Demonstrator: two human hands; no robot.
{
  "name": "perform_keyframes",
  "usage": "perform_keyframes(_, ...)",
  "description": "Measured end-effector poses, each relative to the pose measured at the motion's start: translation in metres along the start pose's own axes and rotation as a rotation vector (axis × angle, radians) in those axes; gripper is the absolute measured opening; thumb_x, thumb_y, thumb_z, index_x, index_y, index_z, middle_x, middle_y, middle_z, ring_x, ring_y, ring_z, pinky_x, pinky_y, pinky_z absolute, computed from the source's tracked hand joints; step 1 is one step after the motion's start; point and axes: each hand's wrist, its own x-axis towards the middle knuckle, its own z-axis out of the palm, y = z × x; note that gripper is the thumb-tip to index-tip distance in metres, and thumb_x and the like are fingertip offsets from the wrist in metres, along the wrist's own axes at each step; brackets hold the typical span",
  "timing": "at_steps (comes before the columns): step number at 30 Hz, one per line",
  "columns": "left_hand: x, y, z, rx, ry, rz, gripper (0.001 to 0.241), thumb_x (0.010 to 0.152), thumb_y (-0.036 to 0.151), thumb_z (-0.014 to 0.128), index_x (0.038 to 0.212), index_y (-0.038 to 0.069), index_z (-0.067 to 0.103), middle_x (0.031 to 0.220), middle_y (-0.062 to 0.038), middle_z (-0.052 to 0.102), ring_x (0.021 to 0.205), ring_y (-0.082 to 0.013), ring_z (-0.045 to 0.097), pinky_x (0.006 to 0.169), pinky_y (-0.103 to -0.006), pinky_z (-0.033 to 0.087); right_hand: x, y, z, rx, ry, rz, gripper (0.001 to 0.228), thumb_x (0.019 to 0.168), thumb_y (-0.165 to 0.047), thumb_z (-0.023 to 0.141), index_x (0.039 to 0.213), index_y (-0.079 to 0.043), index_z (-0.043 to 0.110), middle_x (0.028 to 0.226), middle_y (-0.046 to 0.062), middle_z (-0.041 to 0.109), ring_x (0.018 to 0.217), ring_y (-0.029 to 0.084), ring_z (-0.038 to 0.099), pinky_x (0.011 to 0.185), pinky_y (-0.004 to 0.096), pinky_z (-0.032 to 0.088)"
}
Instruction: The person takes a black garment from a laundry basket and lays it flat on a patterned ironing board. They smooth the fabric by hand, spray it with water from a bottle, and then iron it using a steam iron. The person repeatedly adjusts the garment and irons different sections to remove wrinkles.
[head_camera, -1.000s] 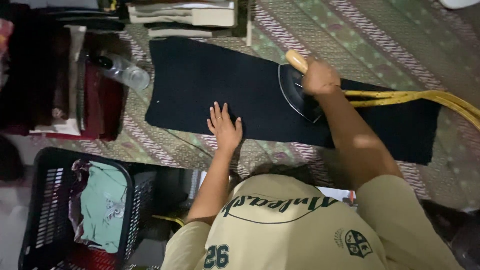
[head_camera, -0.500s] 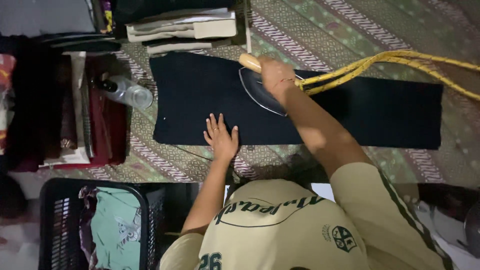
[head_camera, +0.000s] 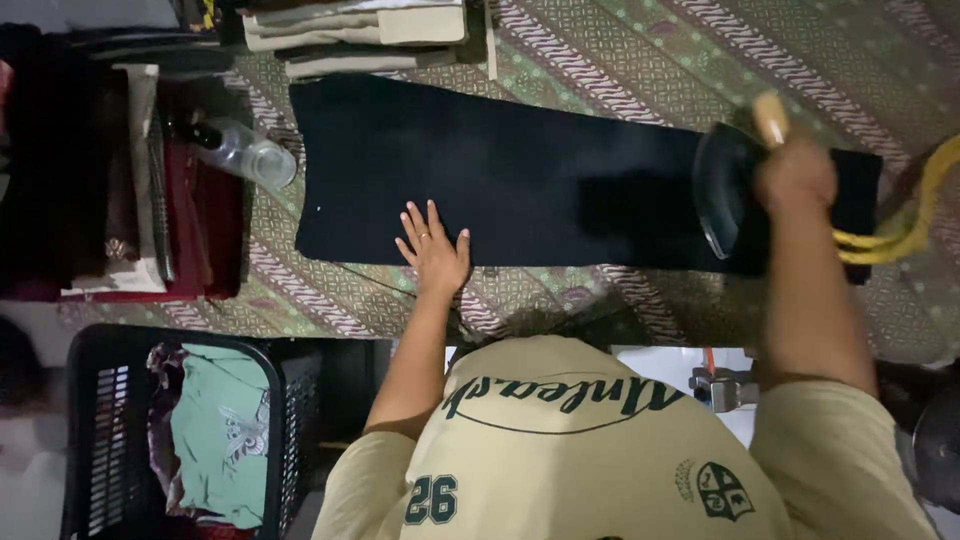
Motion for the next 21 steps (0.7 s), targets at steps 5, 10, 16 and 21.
perform_keyframes(5,0.003,-0.011,-0.012,0.055,-0.095,-0.084,0.092,0.097,0.052,0.057,0.165,0.007,0.013,0.171,-0.022,-0.005,0.158,-0.0391,-0.004,0.121,-0.0648,0.003,-0.044,-0.043,-0.160,0.258,-0.312,0.155,0.041,0.093,-0.024,0.070,0.127,-0.001,0.069,0.106,0.030,0.075,0.086,0.054,0.072,0.071,0.059,0.058)
perform_keyframes(10,0.001,-0.036,-0.011,-0.002,-0.022,-0.047,0.090,0.096,0.046,0.061,0.164,0.006,0.017,0.171,-0.024,0.004,0.157,-0.0402,0.006,0.121,-0.0643,0.006,-0.071,-0.109,-0.217,0.264,-0.373,-0.048,0.029,0.098,-0.026,0.060,0.120,-0.008,0.066,0.103,0.027,0.076,0.087,0.053,0.072,0.074,0.059,0.057)
perform_keyframes(16,0.011,-0.057,-0.038,-0.223,0.073,-0.094,0.079,0.094,0.028,0.072,0.161,0.014,0.034,0.165,-0.021,0.031,0.146,-0.0422,0.038,0.115,-0.0646,0.029,-0.079,-0.230,-0.238,0.184,-0.377,-0.242,0.023,0.094,-0.023,0.059,0.114,-0.014,0.067,0.092,0.013,0.079,0.089,0.038,0.078,0.073,0.051,0.061)
perform_keyframes(21,0.024,-0.086,-0.062,-0.350,0.130,-0.116,0.072,0.095,0.021,0.070,0.160,0.014,0.039,0.163,-0.022,0.035,0.141,-0.0461,0.045,0.111,-0.0629,0.034,-0.091,-0.328,-0.297,0.424,-0.399,-0.348,0.038,0.094,-0.024,0.051,0.127,-0.006,0.060,0.098,0.020,0.077,0.094,0.044,0.075,0.079,0.057,0.060)
